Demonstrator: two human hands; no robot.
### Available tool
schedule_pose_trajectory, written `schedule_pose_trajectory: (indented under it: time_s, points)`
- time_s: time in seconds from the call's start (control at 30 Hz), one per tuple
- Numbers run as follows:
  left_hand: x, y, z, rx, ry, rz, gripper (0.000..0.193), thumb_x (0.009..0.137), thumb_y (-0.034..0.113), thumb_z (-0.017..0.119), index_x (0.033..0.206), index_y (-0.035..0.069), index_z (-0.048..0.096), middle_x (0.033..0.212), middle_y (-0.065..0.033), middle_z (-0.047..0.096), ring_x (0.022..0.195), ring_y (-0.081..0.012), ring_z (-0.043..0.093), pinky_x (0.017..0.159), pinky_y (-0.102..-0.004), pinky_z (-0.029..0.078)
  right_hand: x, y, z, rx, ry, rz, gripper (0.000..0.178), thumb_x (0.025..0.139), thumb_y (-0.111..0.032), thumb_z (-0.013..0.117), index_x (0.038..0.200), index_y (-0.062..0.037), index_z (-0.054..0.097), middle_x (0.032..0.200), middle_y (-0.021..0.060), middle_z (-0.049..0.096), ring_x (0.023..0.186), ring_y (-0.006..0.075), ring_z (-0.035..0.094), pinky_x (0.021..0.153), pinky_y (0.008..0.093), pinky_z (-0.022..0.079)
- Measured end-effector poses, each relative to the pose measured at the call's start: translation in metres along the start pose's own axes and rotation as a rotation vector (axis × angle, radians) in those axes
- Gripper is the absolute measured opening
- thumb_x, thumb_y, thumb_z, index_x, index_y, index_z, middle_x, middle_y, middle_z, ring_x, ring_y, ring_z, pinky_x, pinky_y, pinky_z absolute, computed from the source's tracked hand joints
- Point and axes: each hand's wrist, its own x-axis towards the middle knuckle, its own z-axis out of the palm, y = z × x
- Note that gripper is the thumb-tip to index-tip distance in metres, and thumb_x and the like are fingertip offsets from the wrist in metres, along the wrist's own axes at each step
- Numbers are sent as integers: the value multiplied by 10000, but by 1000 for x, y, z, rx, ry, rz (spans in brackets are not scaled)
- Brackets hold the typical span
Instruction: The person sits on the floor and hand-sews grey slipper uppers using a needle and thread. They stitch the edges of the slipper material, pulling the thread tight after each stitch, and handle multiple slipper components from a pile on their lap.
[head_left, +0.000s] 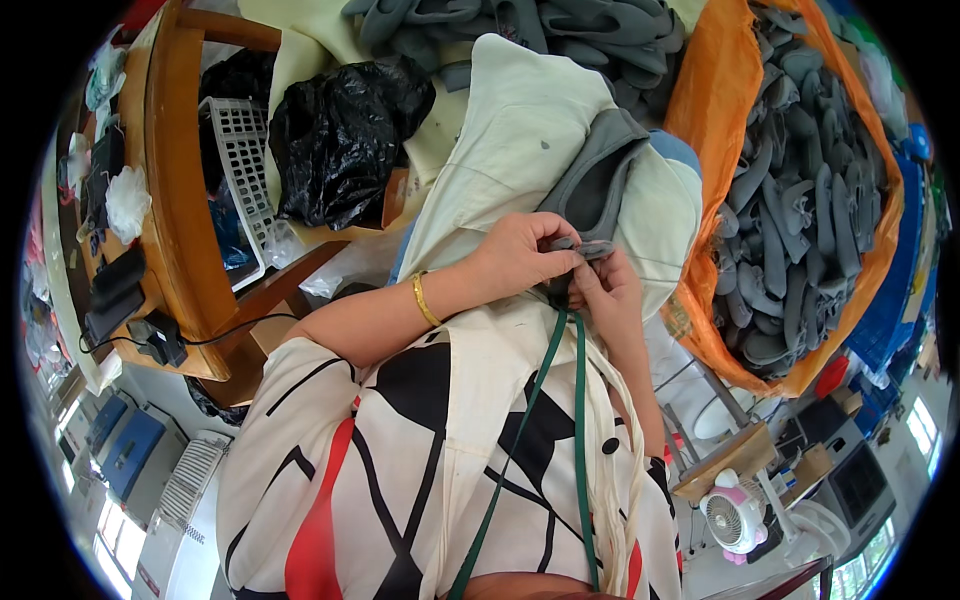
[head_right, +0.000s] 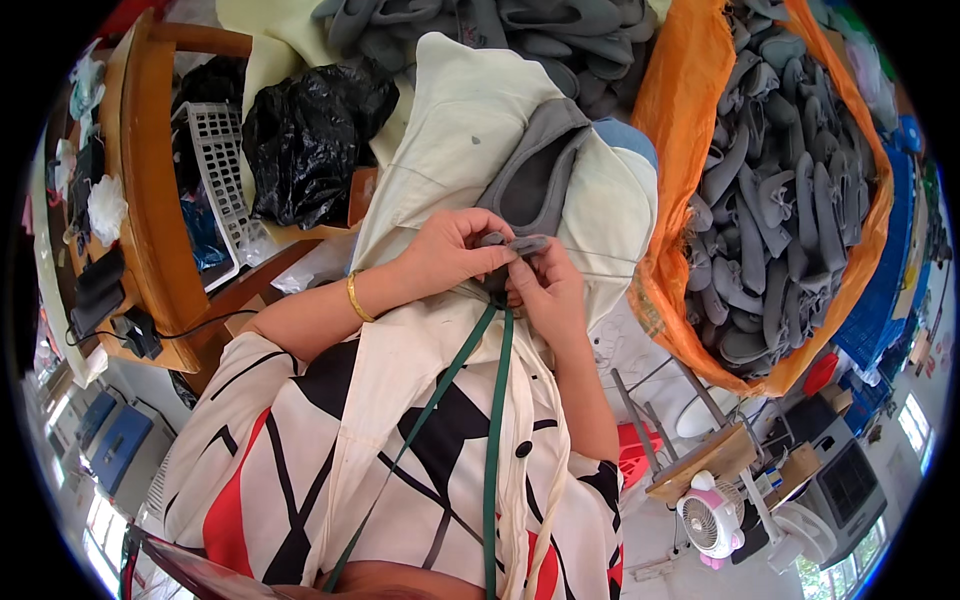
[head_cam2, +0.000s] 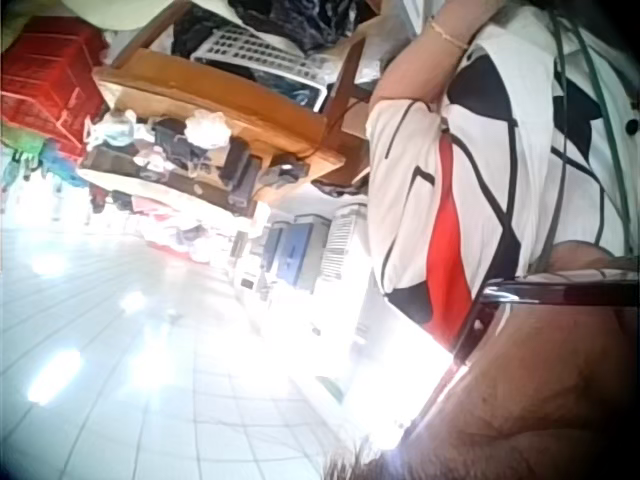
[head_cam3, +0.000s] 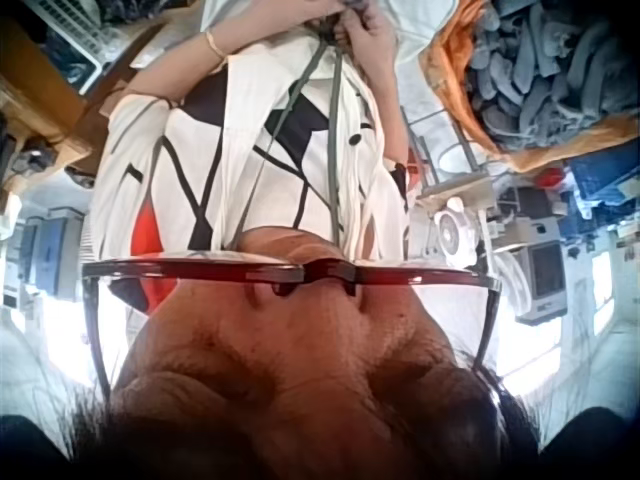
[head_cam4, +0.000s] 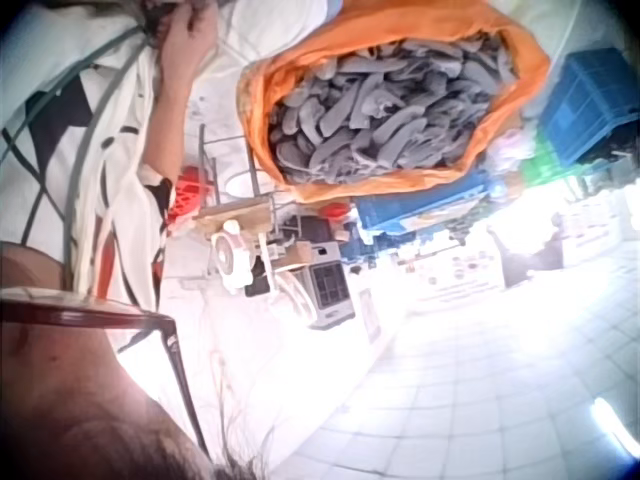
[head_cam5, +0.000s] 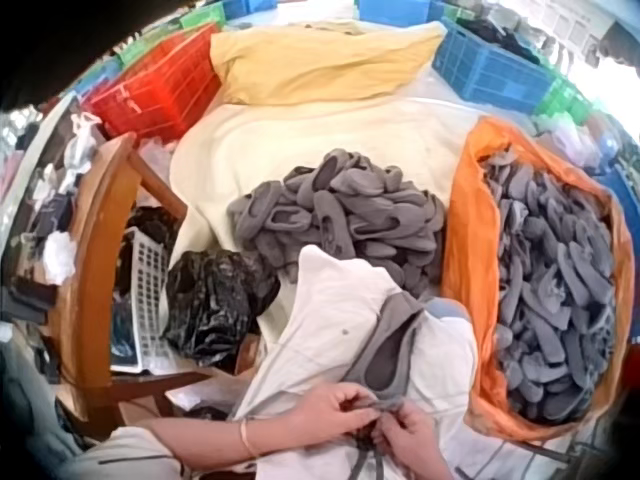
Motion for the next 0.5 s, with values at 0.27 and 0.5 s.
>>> schedule_pose_trajectory:
  time_s: [0.27,0.5]
  points:
    - [-1,-1,-1,8,-31,40,170,881,99,736,1022,13,695,825,10,659,693,-30,568,603,-198,475,-1,-4,6,-44,87,-49,313,998,-145,577,1270,-69,443,717,-24,515,579,40,479,506,197,377]
    - [3,-1,0,158,-49,48,148,882,106,710,996,17,677,796,32,635,717,-18,550,612,-191,443,3,-17,-1,68,-17,103,281,983,-137,592,1240,-60,509,821,0,599,630,54,504,516,209,401]
